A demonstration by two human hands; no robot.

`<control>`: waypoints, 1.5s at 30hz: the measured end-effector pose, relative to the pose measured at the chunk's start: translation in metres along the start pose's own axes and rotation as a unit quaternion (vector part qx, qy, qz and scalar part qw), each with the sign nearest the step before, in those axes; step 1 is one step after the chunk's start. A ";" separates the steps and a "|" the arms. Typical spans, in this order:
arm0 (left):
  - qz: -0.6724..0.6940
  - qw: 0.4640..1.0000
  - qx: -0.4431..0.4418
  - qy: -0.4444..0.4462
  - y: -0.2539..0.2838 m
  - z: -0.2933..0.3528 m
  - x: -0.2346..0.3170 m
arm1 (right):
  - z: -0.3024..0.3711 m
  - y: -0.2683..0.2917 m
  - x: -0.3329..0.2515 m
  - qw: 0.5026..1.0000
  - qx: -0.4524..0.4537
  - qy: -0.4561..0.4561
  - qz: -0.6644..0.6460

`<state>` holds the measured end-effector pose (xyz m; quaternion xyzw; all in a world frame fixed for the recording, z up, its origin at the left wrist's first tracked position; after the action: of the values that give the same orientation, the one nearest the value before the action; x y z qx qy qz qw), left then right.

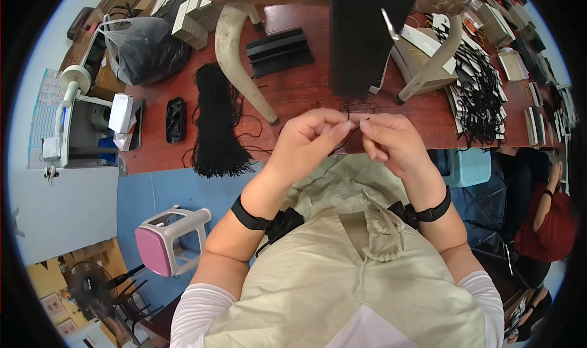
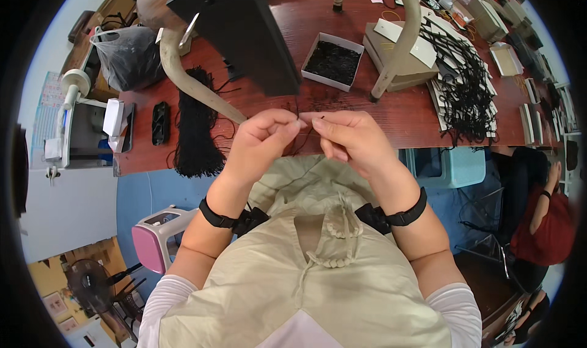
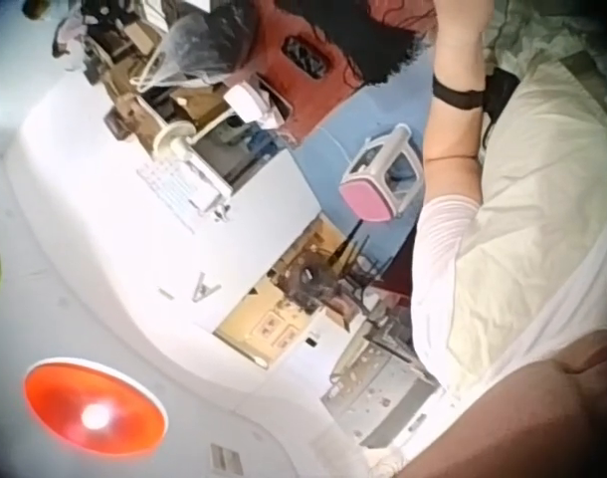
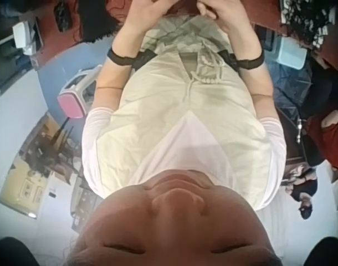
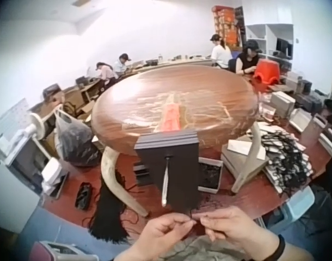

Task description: Manually thread a string through a hole in a paper tag and secure it with a small plastic fastener.

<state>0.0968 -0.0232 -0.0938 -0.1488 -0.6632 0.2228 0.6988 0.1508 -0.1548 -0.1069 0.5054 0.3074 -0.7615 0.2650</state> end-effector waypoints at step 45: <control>0.002 0.999 0.027 0.021 0.026 0.001 -0.016 | -0.024 0.049 0.012 0.715 0.287 0.030 0.637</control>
<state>0.0923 -0.0093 -0.1200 -0.1361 -0.6418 0.2384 0.7160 0.1963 -0.1714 -0.1351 0.6562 -0.3129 -0.4484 0.5200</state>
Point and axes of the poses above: each hand's wrist, its own z-axis away from the middle knuckle, its own y-axis out of the back of the hand, x = y × z, the point moved 7 cm from there along -z, towards the middle knuckle, and after that the axes turned 15 degrees about z, right-handed, at the moved point
